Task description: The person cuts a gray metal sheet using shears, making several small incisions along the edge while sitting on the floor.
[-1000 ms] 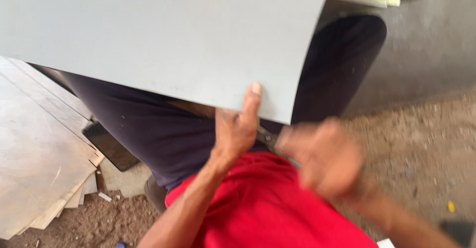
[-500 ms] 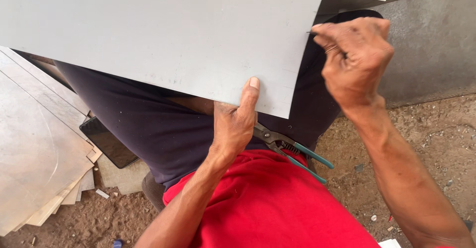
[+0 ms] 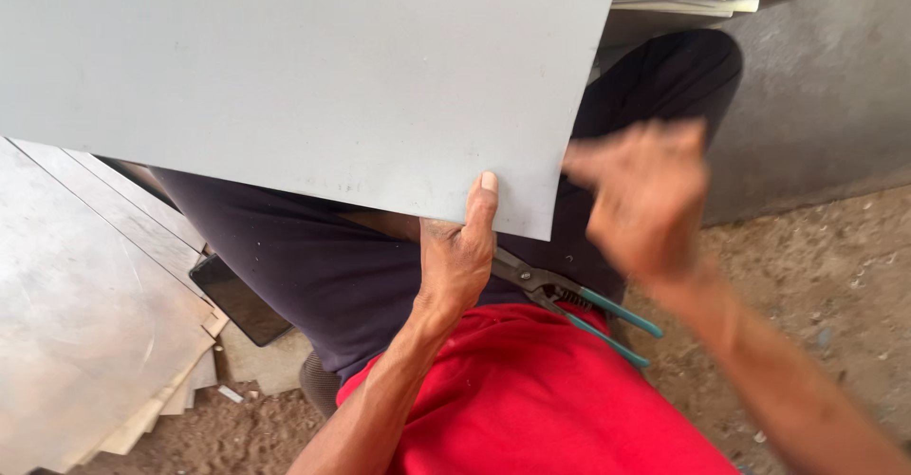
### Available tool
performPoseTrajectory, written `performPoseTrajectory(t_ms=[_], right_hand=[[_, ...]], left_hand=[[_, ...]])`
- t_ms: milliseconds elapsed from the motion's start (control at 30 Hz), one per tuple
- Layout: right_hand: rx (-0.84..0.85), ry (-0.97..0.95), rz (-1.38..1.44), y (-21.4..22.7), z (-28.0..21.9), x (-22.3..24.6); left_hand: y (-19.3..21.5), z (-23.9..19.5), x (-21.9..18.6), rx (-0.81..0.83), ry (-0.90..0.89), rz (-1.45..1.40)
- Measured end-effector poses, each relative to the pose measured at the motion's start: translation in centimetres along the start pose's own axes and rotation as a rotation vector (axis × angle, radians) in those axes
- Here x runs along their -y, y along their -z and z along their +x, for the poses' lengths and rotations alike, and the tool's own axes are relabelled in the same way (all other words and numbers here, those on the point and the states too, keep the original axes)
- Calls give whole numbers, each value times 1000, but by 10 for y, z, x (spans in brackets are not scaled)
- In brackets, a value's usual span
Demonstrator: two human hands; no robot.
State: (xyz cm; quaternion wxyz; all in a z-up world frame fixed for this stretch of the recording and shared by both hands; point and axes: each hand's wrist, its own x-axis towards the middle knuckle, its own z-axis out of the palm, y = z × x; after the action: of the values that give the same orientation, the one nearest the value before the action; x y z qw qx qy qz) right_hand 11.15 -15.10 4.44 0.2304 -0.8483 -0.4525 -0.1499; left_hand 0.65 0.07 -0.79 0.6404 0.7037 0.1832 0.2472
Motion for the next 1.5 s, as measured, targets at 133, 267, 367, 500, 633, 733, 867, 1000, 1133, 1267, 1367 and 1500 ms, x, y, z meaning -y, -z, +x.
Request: performPoseTrajectory(t_ms=[133,267,367,500,633,733,867,1000,1133,1267,1367,1500], right_hand=[[60,-26,43,4,-1,-60],[229,-143,-156,31,-40,-20],[703,-517,-22,58,-86,14],[1280,-639,-167,51,-157,45],[1139,-704,-68,30,-192,37],[873,-875,174,52,-215,35],[493,-886,274,64,-234,35],[585,-1177,338,74,-224,46],[496,-1286,838,89,-190,47],[692,-1552,960,93,-159,30],[606,-1578,1013,82,-140,24],[658,-1547,836,80,-134,15]], left_hand=[[1,-11,4,163,656,-233],[11,0,-2,123,714,-366],[63,21,8,178,667,-377],[71,30,5,198,726,-481],[-14,15,11,345,756,-443],[-75,1,8,411,714,-488],[-107,-1,8,476,766,-391],[-109,2,13,563,744,-463],[-110,2,14,548,667,-437],[-111,-1,15,536,625,-435],[-111,-3,13,516,651,-430],[-112,-4,14,507,742,-374]])
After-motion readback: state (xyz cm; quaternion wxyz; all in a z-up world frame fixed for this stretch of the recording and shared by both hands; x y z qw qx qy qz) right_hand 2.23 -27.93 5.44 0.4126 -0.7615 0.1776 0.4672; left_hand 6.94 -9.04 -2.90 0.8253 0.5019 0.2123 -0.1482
